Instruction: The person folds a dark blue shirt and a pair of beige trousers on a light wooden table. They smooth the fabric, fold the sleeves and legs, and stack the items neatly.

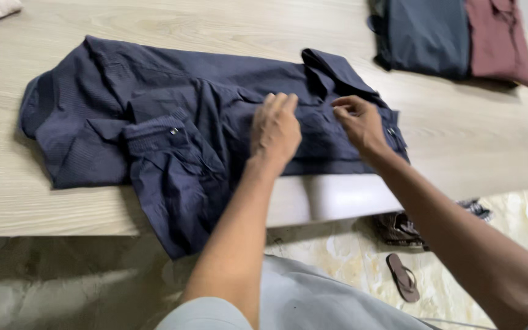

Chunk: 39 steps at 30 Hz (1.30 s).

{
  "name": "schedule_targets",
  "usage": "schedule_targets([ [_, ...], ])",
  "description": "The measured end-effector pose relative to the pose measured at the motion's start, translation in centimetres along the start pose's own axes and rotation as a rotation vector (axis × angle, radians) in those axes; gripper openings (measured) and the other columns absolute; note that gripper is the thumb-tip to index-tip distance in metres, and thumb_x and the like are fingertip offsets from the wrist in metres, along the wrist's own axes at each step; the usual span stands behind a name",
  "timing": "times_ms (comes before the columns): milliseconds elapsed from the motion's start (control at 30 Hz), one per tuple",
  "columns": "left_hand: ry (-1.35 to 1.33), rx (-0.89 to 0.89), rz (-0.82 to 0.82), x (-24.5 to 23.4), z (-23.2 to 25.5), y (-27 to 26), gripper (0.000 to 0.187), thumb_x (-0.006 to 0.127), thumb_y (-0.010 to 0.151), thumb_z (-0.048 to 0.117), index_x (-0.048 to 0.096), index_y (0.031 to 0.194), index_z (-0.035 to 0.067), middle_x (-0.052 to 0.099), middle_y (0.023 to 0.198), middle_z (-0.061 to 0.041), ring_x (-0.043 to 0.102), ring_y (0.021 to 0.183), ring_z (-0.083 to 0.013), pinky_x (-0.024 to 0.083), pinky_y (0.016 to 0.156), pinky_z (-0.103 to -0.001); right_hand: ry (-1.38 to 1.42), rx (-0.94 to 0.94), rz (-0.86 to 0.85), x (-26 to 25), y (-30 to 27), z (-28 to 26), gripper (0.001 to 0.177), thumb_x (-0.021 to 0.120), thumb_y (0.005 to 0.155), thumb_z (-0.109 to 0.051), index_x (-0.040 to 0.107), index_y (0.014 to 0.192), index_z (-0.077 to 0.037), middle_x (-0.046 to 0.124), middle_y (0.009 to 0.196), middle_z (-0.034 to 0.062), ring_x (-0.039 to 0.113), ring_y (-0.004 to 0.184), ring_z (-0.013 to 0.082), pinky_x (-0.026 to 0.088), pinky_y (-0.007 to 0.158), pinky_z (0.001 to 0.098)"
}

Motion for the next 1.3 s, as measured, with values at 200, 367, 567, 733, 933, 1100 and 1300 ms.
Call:
schedule_targets([
  [200,0.096,0.044,0.005,3.9,-1.8,-1.8,0.028,0.054,0.093,0.012,0.067,0.117,0.005,0.067,0.125,-0.016,0.056,0.132,-0.0346,0.040,0.114,-0.047,-0.464,-0.213,-0.002,3.2,9.6,-0.6,0.054,0.080,0.090,-0.039,0.069,0.125,0.001,0.071,0.106,0.0182,0.068,0.099,0.0344,0.053,0.086,0.0436],
  [367,0.129,-0.117,-0.113,4.0,-1.9,0.0,0.019,0.054,0.093,0.013,0.071,0.101,0.011,0.071,0.108,-0.008,0.064,0.114,-0.0265,0.044,0.104,-0.045,-0.655,-0.381,0.082,5.1,12.8,0.2,0.068,0.087,0.084,-0.044,0.065,0.119,0.010,0.063,0.112,0.0337,0.061,0.103,0.0533,0.051,0.085,0.0578],
  [567,0.228,-0.214,-0.049,4.7,-0.9,1.6,0.018,0.055,0.093,0.014,0.073,0.095,0.012,0.070,0.099,-0.007,0.064,0.102,-0.0266,0.045,0.093,-0.045,-0.213,0.124,-0.007,1.9,15.9,6.0,0.046,0.065,0.094,-0.026,0.065,0.136,-0.006,0.067,0.126,0.0259,0.065,0.120,0.0443,0.053,0.099,0.0504],
  [733,0.331,-0.235,0.007,5.4,0.3,1.7,0.018,0.056,0.091,0.014,0.072,0.100,0.012,0.069,0.101,-0.008,0.063,0.101,-0.0276,0.044,0.094,-0.046,1.127,0.648,0.141,-1.6,15.6,11.3,0.038,0.060,0.092,-0.020,0.059,0.126,-0.004,0.063,0.131,0.0142,0.059,0.118,0.0293,0.055,0.092,0.0456],
  [933,0.371,-0.176,0.001,6.0,0.8,2.0,0.017,0.057,0.093,0.013,0.068,0.106,0.011,0.066,0.106,-0.008,0.060,0.107,-0.0276,0.042,0.101,-0.046,1.471,0.711,0.097,-4.1,14.9,11.5,0.038,0.063,0.090,-0.024,0.064,0.123,-0.005,0.066,0.135,0.0117,0.062,0.126,0.0272,0.045,0.113,0.0467],
  [1100,0.311,0.026,0.042,7.9,2.9,2.8,0.035,0.060,0.095,0.013,0.058,0.130,0.011,0.058,0.134,-0.011,0.052,0.130,-0.0288,0.037,0.112,-0.048,1.602,0.648,-0.057,-6.7,12.8,10.0,0.046,0.067,0.088,-0.015,0.055,0.132,-0.007,0.059,0.144,0.0152,0.058,0.136,0.0328,0.043,0.122,0.0535],
  [1300,0.295,0.033,-0.182,11.7,4.2,4.8,0.078,0.070,0.085,0.030,0.037,0.154,0.014,0.036,0.159,-0.017,0.032,0.146,-0.0345,0.024,0.119,-0.052,1.565,0.737,-0.002,-7.2,12.1,12.6,0.075,0.071,0.085,-0.045,0.048,0.137,0.004,0.057,0.139,0.0225,0.064,0.125,0.0350,0.055,0.107,0.0534],
])
Point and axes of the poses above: each hand's wrist, its own y-axis towards the middle knuckle, its own x-axis out of the palm, z = x × y, the point moved 4 cm from there along y, towards the middle knuckle
